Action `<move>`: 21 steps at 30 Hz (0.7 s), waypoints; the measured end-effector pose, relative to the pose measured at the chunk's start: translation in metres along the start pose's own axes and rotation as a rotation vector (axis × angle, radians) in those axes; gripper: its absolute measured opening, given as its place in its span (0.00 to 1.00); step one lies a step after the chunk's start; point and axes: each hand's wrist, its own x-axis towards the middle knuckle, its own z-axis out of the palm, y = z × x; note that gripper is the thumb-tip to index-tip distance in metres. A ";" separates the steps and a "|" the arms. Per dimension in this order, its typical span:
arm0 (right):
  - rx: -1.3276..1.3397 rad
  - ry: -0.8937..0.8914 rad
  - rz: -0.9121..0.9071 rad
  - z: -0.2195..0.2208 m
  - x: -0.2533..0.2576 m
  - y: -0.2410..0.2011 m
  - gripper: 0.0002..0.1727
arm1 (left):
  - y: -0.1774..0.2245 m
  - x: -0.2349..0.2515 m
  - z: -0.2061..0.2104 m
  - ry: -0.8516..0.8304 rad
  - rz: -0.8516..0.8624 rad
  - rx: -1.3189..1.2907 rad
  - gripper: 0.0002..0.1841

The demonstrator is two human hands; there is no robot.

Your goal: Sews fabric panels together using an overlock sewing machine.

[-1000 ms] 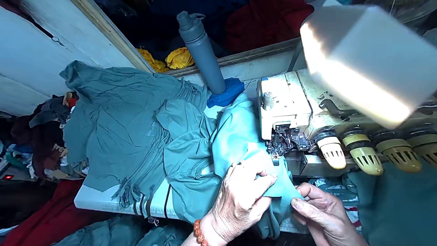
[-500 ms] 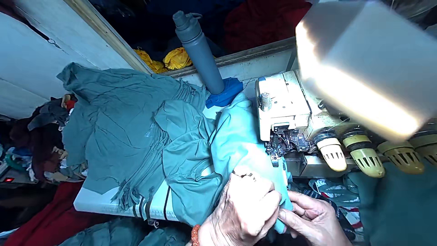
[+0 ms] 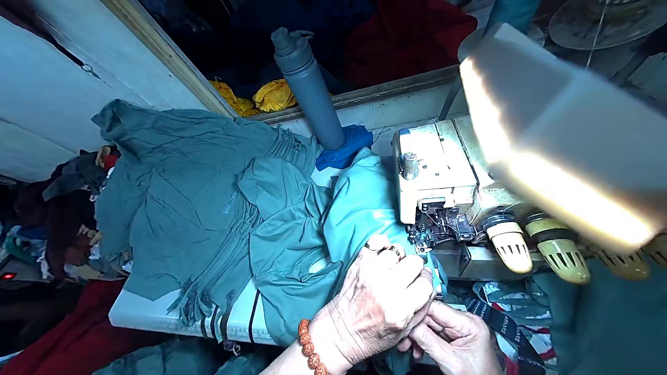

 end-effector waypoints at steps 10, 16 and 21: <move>-0.139 -0.174 0.059 0.012 0.001 -0.009 0.07 | -0.006 -0.006 0.008 0.100 -0.394 0.018 0.11; -0.297 -0.173 -0.047 -0.005 0.001 -0.014 0.14 | 0.016 -0.027 -0.007 0.151 -0.706 -0.088 0.10; -0.504 -0.246 -0.331 -0.023 0.011 -0.012 0.20 | 0.069 -0.033 -0.038 -0.115 -0.633 -0.426 0.08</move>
